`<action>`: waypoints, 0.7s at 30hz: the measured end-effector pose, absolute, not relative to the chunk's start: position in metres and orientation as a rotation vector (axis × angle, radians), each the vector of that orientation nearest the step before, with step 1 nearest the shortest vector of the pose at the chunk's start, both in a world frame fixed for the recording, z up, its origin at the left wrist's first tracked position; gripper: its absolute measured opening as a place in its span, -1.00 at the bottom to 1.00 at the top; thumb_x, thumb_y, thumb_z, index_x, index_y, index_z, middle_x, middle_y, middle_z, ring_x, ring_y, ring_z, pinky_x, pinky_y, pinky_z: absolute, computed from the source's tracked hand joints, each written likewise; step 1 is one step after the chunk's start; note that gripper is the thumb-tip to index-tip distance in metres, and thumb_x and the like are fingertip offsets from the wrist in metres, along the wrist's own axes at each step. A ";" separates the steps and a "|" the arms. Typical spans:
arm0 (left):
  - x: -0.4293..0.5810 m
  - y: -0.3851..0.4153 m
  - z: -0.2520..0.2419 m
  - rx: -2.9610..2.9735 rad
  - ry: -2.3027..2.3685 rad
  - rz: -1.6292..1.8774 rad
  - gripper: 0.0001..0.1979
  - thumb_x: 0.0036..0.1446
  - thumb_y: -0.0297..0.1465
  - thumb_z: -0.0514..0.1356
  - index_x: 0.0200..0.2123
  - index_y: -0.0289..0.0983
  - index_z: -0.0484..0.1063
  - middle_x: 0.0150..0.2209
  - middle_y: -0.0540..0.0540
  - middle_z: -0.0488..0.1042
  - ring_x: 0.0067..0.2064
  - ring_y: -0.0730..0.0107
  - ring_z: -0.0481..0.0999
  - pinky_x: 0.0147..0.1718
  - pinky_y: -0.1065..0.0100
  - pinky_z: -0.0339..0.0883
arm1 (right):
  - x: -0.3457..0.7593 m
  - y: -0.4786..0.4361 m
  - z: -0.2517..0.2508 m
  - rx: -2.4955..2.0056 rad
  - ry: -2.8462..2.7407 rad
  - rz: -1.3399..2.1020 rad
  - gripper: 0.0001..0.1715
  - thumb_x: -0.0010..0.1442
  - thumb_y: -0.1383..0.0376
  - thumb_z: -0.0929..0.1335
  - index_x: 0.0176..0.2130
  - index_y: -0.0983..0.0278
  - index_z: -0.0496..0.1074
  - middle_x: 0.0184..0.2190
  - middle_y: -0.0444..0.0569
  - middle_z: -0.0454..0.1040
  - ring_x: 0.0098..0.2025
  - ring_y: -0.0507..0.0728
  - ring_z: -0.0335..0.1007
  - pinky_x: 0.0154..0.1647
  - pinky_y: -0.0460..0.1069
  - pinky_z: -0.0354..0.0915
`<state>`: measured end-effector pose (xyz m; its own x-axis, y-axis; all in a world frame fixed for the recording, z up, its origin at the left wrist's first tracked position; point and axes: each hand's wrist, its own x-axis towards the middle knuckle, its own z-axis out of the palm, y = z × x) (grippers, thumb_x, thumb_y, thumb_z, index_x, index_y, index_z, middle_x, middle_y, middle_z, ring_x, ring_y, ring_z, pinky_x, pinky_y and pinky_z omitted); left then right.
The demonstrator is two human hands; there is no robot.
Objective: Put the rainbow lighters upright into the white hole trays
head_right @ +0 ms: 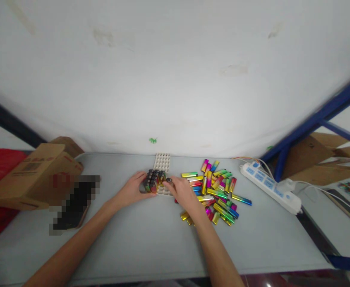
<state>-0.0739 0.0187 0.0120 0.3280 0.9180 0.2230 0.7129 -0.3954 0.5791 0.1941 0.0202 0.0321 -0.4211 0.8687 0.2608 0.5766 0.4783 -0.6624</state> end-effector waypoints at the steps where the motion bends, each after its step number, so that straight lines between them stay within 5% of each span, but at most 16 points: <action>1: -0.074 0.019 0.012 2.227 1.444 0.748 -0.38 0.03 0.05 0.55 0.01 -0.20 0.59 0.00 -0.22 0.62 0.07 -0.09 0.60 0.14 0.02 0.50 | 0.192 0.020 0.031 -1.209 -2.179 0.628 -0.43 0.62 -0.09 0.23 -0.25 0.19 0.50 -0.39 -0.02 0.60 -0.34 0.20 0.51 -0.25 0.01 0.27; 7: -0.073 0.019 0.012 2.245 1.451 0.729 -0.41 0.01 0.05 0.56 -0.05 -0.21 0.58 -0.04 -0.21 0.62 0.03 -0.08 0.60 0.10 0.03 0.50 | 0.176 0.015 0.038 -1.542 -2.351 0.263 -0.62 0.61 0.06 0.32 -0.11 0.24 0.58 -0.15 0.16 0.67 -0.17 0.27 0.63 -0.17 0.05 0.36; 16: -0.074 0.021 0.010 2.237 1.449 0.761 -0.42 0.02 0.08 0.54 -0.09 -0.20 0.58 -0.03 -0.21 0.64 0.03 -0.09 0.61 0.11 0.00 0.52 | 0.191 0.014 0.041 -1.379 -2.345 0.416 -0.68 0.58 0.07 0.36 -0.07 0.21 0.60 -0.19 0.05 0.65 -0.16 0.23 0.59 -0.09 0.07 0.41; 21: -0.075 0.022 0.005 2.241 1.479 0.756 -0.36 -0.01 0.08 0.56 -0.01 -0.22 0.60 0.03 -0.26 0.65 0.10 -0.16 0.61 0.19 -0.07 0.51 | 0.244 0.038 0.031 -1.405 -2.152 0.305 -0.69 0.51 0.35 0.34 0.14 0.26 0.60 0.09 0.18 0.65 0.16 0.33 0.56 0.27 0.21 0.41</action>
<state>-0.0753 0.0215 0.0049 0.3124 0.9194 0.2391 0.7324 -0.3934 0.5557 0.2438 0.0377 0.0306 -0.3052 0.8973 0.3190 0.7733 0.4290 -0.4669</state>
